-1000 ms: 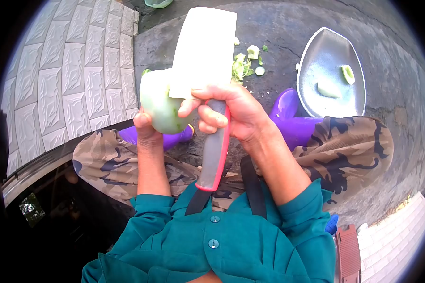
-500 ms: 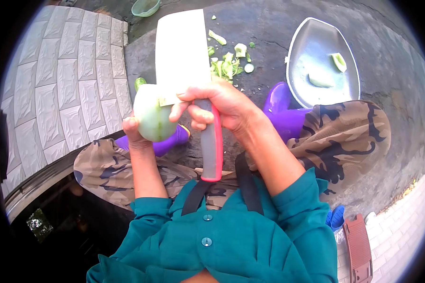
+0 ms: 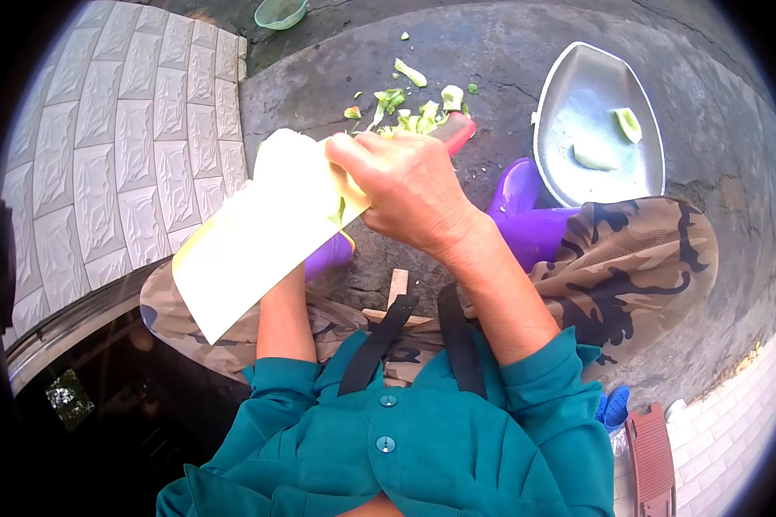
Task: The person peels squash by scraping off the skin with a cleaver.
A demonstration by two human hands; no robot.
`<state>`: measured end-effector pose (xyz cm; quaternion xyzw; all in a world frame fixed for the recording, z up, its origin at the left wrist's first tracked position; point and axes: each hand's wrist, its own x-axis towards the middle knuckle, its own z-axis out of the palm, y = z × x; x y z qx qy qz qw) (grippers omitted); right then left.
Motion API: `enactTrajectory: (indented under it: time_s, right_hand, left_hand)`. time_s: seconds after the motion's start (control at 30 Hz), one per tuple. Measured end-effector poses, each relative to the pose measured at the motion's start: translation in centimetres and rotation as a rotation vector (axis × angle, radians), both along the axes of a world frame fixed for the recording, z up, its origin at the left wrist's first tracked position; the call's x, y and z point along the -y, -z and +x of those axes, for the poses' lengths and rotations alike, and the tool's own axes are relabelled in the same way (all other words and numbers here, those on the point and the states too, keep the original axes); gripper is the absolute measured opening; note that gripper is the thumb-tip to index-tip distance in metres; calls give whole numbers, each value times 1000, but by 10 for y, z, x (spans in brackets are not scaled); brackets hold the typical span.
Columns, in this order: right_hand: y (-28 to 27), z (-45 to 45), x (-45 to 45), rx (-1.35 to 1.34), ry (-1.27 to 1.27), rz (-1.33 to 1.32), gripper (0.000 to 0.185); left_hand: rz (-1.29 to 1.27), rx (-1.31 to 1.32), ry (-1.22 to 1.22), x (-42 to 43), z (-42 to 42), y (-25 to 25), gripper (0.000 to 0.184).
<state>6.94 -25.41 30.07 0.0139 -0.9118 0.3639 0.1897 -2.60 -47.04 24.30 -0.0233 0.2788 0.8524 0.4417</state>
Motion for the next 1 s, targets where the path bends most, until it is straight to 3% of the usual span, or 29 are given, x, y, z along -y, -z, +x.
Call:
enactTrajectory:
  time_s: [0.53,0.7,0.83,0.9,1.0]
  right_hand:
    - [4,-1,-11,53,-20,-6,36]
    - [10,0,-12,218,70,-184,30]
    - [25,-1,-14,169,161,-95,28]
    - [29,-2,-18,367,332,76,27]
    - [23,-2,-11,229,224,-26,23]
  left_hand:
    - [8,46,49,-9,4,-4,88]
    - [19,72,64,-21,17,-1,91]
    - [150,4,76,-27,13,1,85]
    - [196,81,94,-28,10,-6,80]
    - [157,-8,84,-21,4,5,75]
